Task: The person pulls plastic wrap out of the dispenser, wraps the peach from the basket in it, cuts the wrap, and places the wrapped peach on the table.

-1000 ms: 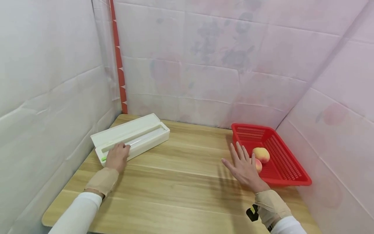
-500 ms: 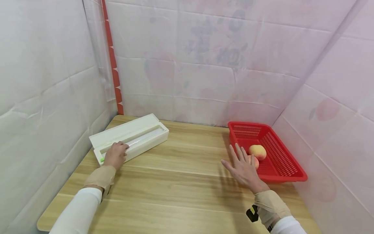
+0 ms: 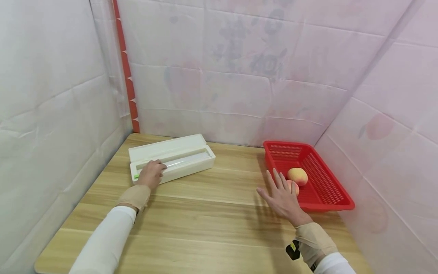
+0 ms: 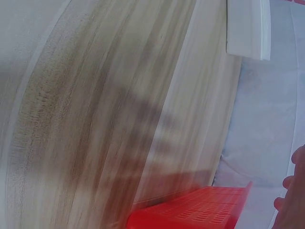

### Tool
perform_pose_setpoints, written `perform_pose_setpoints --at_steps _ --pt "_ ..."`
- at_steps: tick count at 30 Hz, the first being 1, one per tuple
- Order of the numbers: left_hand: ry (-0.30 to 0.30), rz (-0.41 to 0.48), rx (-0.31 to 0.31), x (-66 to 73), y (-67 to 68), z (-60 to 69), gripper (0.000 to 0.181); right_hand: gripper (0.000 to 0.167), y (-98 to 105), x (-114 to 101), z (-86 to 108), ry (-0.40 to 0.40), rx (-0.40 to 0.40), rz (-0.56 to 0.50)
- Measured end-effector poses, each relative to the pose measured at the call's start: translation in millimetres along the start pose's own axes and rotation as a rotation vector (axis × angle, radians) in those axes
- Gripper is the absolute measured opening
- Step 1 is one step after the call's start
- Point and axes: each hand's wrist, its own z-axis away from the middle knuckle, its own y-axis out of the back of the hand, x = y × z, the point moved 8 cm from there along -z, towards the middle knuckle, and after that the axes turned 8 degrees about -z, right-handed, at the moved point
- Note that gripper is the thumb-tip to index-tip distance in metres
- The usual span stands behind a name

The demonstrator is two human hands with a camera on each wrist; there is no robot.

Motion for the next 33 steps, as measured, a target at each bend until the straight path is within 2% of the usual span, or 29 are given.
perform_pose_setpoints --at_steps 4,11,16,23,33 --pt "-0.025 0.01 -0.017 11.3 -5.2 -7.6 0.036 0.081 -1.3 -1.1 2.1 0.004 -0.004 -0.01" --pt "-0.072 0.027 -0.007 26.5 -10.4 -16.9 0.037 0.082 -2.5 -3.3 4.2 0.003 -0.007 -0.021" --pt "-0.061 0.039 0.004 32.8 -12.7 -20.5 0.037 0.082 -4.1 -3.7 4.3 0.006 -0.011 -0.008" --pt "-0.065 0.073 -0.018 45.5 -21.4 -25.5 0.036 0.083 -5.2 -7.8 3.5 0.009 -0.016 0.002" --pt "-0.119 0.12 -0.059 80.2 -33.3 -36.7 0.038 0.084 -10.0 -18.4 2.2 0.016 -0.005 -0.004"
